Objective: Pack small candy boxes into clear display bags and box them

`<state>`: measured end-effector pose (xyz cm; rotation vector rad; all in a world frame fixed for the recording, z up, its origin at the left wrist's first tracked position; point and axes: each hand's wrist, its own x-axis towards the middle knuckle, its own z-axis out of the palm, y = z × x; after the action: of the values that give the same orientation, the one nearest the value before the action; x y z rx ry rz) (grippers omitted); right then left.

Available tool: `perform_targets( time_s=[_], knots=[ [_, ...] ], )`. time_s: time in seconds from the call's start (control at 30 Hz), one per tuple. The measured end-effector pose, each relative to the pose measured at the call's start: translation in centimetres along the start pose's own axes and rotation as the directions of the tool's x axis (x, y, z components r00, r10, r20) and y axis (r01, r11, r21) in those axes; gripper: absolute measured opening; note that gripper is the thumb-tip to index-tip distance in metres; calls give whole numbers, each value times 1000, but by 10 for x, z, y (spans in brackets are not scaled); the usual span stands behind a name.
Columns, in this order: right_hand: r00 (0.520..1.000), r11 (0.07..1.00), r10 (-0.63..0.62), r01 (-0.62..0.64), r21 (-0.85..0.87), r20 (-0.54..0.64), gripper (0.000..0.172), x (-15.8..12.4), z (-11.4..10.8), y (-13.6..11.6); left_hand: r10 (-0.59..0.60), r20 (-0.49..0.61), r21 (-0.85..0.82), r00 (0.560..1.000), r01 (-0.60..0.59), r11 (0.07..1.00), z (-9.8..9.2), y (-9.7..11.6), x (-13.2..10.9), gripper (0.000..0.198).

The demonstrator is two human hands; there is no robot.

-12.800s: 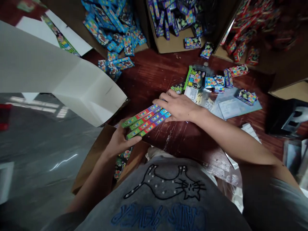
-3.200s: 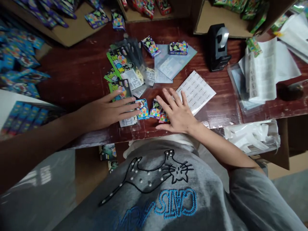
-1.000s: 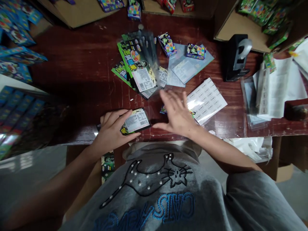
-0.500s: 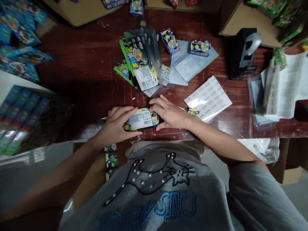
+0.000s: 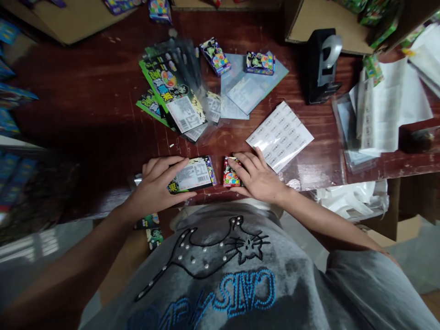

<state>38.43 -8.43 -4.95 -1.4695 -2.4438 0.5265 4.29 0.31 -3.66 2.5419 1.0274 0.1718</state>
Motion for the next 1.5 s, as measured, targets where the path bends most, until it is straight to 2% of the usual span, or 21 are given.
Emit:
perform_targets(
  time_s=[0.1, 0.2, 0.33, 0.47, 0.63, 0.67, 0.73, 0.83, 0.97, 1.13, 1.27, 1.4, 1.43, 1.47, 1.5],
  knots=[
    [985, 982, -174, 174, 77, -13, 83, 17, 1, 7, 37, 53, -39, 998, -35, 999, -3, -3, 2, 80],
    [964, 957, -267, 266, 112, -5, 80, 33, 0, 14, 97, 51, -77, 994, -93, 993, -3, -8, 3, 80],
    [966, 958, -258, 260, 124, -30, 85, 50, 12, 8, 57, 13, -63, 998, -56, 996, 3, -8, 3, 83],
    [978, 970, -201, 207, 125, -59, 92, 53, 24, -5, 19, -43, -64, 999, -22, 998, 8, -3, 3, 86],
    [980, 969, -195, 198, 149, -34, 115, 34, 0, 8, 39, -40, -55, 998, -41, 998, 9, 1, 1, 86],
    [985, 975, -170, 172, 139, -28, 114, 29, -6, 14, 33, -36, -53, 999, -35, 998, 8, 1, 1, 85],
    [991, 983, -132, 132, 126, -8, 101, 24, -14, 23, 25, -26, -48, 999, -26, 999, 9, 3, 3, 85],
    [987, 973, -160, 157, 167, 4, 85, 29, -14, 32, 9, -14, -48, 1000, -10, 999, 10, 8, 9, 87],
    [978, 951, -210, 208, 227, -16, 84, 44, -12, 37, -7, 4, -46, 1000, 7, 999, 9, 15, 15, 88],
    [969, 939, -245, 240, 245, -10, 78, 53, -35, 48, 6, -50, -44, 999, -9, 999, 7, 26, 29, 87],
    [978, 951, -210, 204, 233, -1, 75, 52, -59, 63, -11, -131, -8, 991, 10, 1000, 7, 39, 54, 90],
    [988, 911, -139, 157, 382, -74, 98, 36, -80, 76, -78, -159, -135, 984, 56, 989, 10, 61, 84, 99],
    [991, 897, -89, 125, 425, -103, 101, 31, -84, 77, -96, -156, -178, 983, 67, 982, 11, 67, 91, 102],
    [990, 888, -16, 77, 453, -137, 97, 28, -87, 77, -117, -154, -226, 981, 80, 971, 13, 72, 99, 105],
    [981, 884, 71, 22, 468, -179, 86, 26, -90, 76, -146, -151, -284, 978, 99, 954, 14, 77, 106, 108]
  ],
)
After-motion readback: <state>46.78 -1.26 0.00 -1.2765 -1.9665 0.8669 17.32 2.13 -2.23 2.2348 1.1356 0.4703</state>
